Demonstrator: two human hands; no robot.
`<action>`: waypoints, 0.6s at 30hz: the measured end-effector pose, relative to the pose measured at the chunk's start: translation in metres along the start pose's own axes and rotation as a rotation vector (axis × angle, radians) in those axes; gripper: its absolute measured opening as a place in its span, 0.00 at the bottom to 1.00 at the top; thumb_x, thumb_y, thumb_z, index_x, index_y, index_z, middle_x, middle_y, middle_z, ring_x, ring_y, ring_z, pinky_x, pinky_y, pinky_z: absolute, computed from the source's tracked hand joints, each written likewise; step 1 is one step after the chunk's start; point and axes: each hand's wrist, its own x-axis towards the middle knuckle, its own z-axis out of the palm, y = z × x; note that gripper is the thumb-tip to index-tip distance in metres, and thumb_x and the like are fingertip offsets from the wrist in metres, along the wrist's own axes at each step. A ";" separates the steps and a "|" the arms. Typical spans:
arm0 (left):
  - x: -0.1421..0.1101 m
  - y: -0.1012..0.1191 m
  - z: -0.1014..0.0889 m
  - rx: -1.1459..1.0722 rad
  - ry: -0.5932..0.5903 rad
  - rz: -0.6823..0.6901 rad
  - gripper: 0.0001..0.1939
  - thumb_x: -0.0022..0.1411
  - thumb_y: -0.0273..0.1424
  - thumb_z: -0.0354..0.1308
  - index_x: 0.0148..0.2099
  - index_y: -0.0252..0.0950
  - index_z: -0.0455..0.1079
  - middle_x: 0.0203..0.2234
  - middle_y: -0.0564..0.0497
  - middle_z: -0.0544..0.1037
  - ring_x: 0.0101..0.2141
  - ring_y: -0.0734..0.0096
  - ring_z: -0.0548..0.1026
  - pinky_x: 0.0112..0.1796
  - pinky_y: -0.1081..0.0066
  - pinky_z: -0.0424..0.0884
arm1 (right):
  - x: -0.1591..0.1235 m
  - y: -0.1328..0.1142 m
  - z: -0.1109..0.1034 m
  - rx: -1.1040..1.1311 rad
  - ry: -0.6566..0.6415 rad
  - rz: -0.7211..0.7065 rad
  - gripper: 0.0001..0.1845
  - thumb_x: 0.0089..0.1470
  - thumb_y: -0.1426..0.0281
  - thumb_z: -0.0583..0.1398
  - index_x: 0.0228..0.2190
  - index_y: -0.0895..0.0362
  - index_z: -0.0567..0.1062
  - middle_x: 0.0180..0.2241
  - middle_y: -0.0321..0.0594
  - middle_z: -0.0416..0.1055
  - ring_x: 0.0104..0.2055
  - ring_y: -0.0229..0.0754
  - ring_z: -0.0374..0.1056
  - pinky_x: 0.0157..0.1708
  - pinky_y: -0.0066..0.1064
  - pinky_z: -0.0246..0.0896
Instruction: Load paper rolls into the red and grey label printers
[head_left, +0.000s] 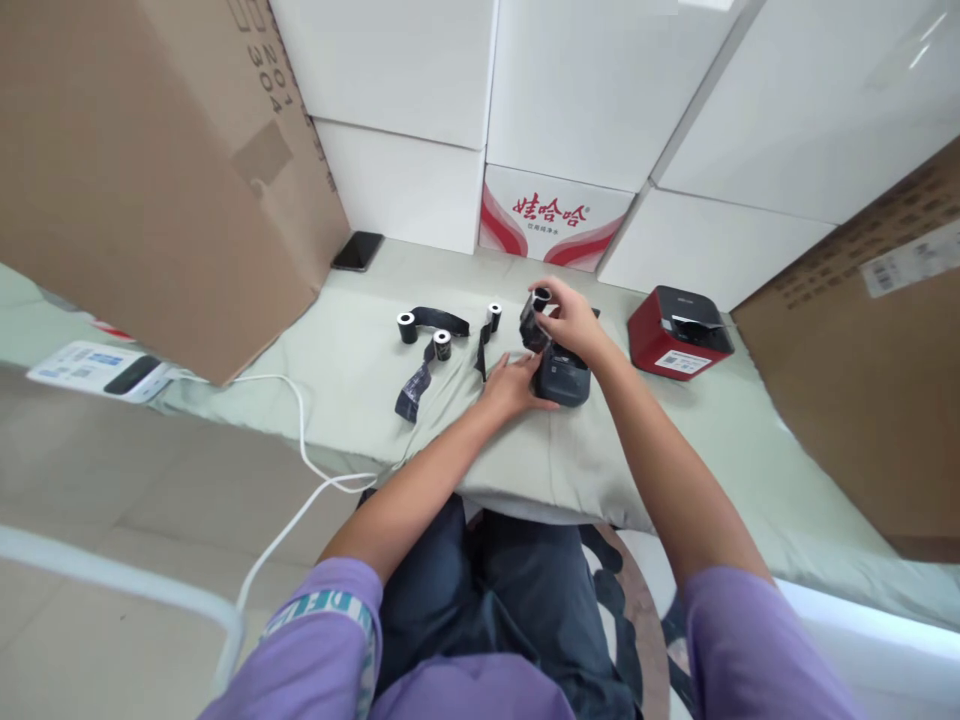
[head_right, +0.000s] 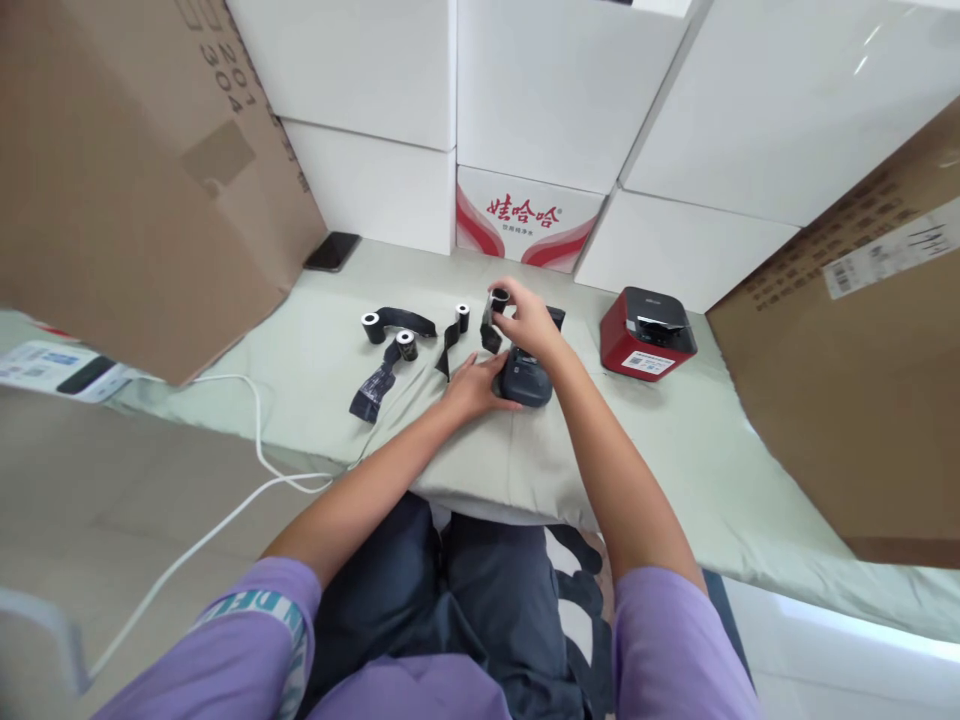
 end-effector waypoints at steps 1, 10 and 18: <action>0.000 0.000 0.000 0.007 0.005 0.003 0.55 0.57 0.51 0.71 0.77 0.34 0.52 0.71 0.38 0.66 0.71 0.51 0.63 0.74 0.52 0.44 | 0.007 0.003 0.007 -0.096 -0.022 -0.007 0.19 0.53 0.70 0.62 0.48 0.55 0.74 0.43 0.42 0.77 0.41 0.46 0.71 0.45 0.37 0.66; 0.001 -0.002 0.003 0.022 0.065 0.069 0.52 0.56 0.50 0.73 0.74 0.35 0.56 0.67 0.37 0.71 0.67 0.47 0.69 0.73 0.50 0.48 | 0.025 0.018 0.044 -0.552 -0.352 0.153 0.19 0.57 0.65 0.66 0.50 0.52 0.78 0.46 0.46 0.82 0.48 0.52 0.75 0.46 0.37 0.64; 0.003 -0.001 0.001 0.045 -0.008 0.017 0.59 0.55 0.53 0.71 0.77 0.32 0.50 0.71 0.34 0.65 0.71 0.51 0.63 0.74 0.52 0.46 | 0.035 -0.019 0.022 -0.563 -0.371 0.138 0.39 0.60 0.67 0.63 0.71 0.51 0.64 0.63 0.48 0.73 0.62 0.64 0.65 0.59 0.50 0.59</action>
